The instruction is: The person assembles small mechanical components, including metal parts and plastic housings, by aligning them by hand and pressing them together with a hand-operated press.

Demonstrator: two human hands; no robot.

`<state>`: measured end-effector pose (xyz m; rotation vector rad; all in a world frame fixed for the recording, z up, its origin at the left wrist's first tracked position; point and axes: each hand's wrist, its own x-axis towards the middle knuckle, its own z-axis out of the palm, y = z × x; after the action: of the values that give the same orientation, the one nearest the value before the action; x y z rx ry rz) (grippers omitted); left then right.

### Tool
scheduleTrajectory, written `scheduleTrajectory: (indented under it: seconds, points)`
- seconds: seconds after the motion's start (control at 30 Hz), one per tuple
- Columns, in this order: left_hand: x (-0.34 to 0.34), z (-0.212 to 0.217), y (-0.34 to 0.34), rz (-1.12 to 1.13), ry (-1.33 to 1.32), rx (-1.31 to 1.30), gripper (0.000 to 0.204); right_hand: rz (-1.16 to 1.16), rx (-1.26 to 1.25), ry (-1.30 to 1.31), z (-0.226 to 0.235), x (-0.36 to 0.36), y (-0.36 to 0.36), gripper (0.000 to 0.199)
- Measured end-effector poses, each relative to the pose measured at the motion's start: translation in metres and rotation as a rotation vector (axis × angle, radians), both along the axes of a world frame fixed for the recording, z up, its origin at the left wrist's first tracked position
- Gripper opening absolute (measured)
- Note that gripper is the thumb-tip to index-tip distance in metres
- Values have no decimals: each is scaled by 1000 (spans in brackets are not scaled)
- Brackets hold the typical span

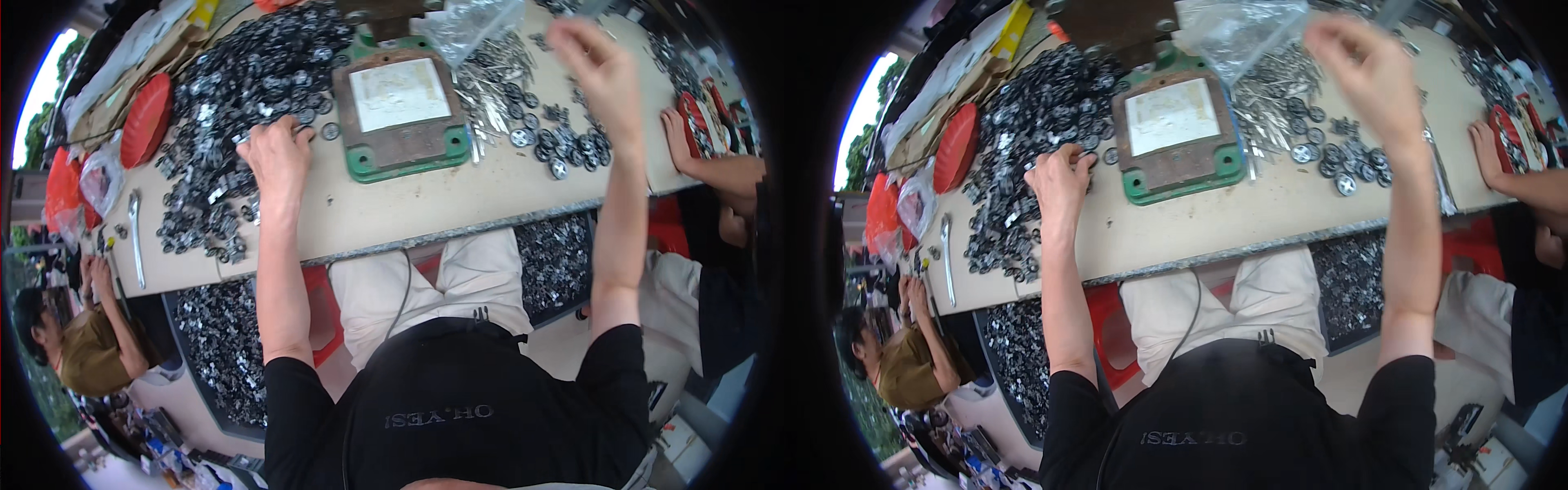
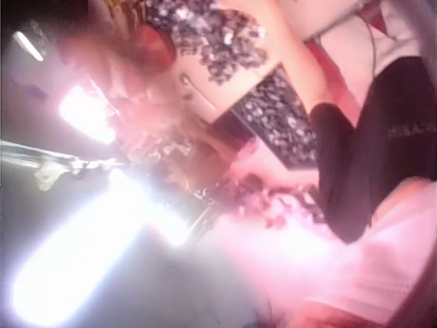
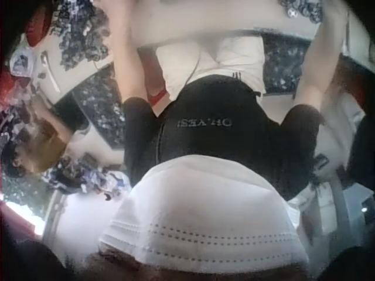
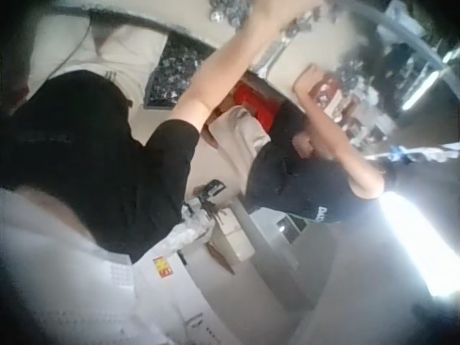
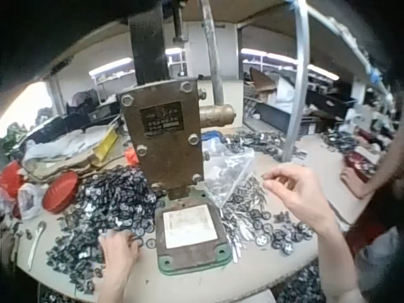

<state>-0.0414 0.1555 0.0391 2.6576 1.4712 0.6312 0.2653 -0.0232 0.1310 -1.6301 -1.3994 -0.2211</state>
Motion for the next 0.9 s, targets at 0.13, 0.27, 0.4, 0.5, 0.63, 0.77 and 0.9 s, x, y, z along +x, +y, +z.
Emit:
scheduleTrajectory:
  seconds: [0.13, 0.27, 0.4, 0.5, 0.63, 0.77, 0.9]
  points:
    - [5, -14, 10, 44, 44, -42, 26, -123, -443, 175, -59, -11, -41, 12]
    - [-3, -20, 17, -46, -95, -39, 26, -102, -582, 188, -78, -16, -46, 16]
    - [6, 12, -31, -37, -624, -426, 11, -99, -609, 109, -87, -15, -45, 16]
    - [5, 5, -67, -323, -994, -830, 16, -69, -604, -41, -84, -17, -47, 14]
    - [4, -12, -106, -358, -1140, -1254, 21, -97, -649, -112, -92, -34, -61, 13]
    - [9, -21, -116, -235, -1231, -1479, 30, -129, -482, -192, -107, -61, -80, 15]
    - [15, -25, -116, -224, -1356, -1583, 40, 4, -384, 40, -109, -88, -89, 10]
